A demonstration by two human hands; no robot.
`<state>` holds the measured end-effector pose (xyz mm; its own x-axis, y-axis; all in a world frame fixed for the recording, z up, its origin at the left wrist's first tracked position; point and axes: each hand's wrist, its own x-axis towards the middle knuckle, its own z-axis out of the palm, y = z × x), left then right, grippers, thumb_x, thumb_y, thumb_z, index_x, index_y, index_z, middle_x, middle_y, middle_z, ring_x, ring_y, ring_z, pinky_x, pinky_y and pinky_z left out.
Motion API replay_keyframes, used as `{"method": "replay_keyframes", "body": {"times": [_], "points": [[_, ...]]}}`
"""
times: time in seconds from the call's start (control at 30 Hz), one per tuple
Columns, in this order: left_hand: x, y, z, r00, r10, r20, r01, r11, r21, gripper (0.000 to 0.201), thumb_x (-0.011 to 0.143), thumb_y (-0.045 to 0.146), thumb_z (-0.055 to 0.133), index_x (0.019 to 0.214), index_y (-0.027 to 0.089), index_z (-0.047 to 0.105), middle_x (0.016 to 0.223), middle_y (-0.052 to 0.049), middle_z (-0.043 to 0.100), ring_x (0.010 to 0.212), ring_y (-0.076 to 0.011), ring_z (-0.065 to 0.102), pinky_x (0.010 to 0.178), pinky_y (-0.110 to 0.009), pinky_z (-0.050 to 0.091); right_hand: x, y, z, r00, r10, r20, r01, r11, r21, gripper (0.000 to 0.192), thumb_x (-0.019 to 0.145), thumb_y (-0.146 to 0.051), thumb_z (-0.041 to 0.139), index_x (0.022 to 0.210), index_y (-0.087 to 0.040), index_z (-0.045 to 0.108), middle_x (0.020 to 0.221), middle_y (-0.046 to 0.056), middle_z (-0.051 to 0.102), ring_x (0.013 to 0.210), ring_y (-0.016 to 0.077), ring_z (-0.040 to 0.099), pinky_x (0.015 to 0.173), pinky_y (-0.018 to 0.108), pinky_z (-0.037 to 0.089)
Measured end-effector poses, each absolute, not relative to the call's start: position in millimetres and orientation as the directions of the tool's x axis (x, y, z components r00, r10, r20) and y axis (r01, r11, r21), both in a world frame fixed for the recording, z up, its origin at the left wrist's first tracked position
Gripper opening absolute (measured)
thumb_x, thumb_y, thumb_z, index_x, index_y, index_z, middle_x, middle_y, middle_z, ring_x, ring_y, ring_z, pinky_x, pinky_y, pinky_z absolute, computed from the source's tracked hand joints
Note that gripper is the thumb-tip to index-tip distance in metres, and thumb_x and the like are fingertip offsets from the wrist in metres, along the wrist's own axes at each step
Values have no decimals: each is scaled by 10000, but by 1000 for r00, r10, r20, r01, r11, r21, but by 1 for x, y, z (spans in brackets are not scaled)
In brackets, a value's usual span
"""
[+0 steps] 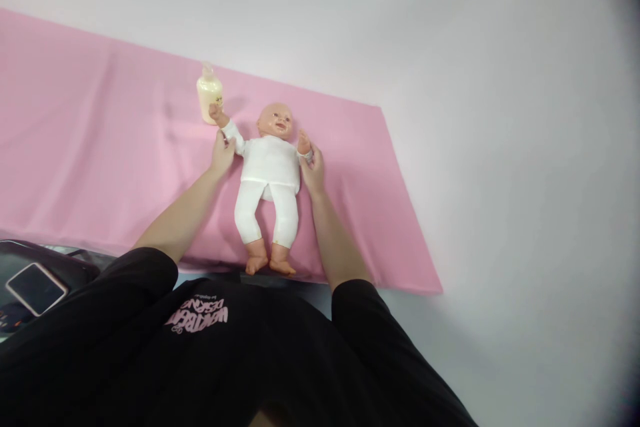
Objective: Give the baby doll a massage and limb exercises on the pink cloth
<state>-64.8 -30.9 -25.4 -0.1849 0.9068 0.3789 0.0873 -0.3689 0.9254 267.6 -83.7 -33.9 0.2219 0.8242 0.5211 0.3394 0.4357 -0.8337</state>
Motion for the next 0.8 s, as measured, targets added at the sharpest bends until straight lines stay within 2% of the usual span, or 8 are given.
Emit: {"method": "replay_keyframes", "body": {"times": [0.13, 0.5, 0.8], "points": [[-64, -30, -25, -209, 911, 355, 49, -353, 934, 632, 937, 786, 809, 1216, 253, 617, 1283, -136, 745, 1257, -336, 756, 1215, -564, 587, 269, -82, -36, 222, 826, 518, 329, 436, -838, 652, 954, -661, 785, 1479, -289, 680, 1495, 130, 739, 1436, 329, 696, 1323, 647, 511], [-66, -25, -32, -195, 907, 374, 81, -365, 928, 618, 944, 786, 801, 1205, 259, 610, 1252, -130, 741, 1192, -326, 767, 1158, -564, 624, 268, -81, -36, 224, 824, 520, 335, 436, -835, 703, 948, -708, 773, 1487, -269, 670, 1507, 150, 735, 1443, 334, 693, 1322, 643, 515], [-64, -26, -32, -201, 905, 376, 92, -365, 927, 572, 977, 755, 775, 1217, 266, 601, 1254, -125, 737, 1155, -308, 768, 1130, -550, 633, 269, -81, -37, 208, 818, 537, 364, 445, -818, 664, 981, -681, 744, 1502, -277, 667, 1510, 149, 734, 1439, 329, 702, 1304, 637, 534]]}}
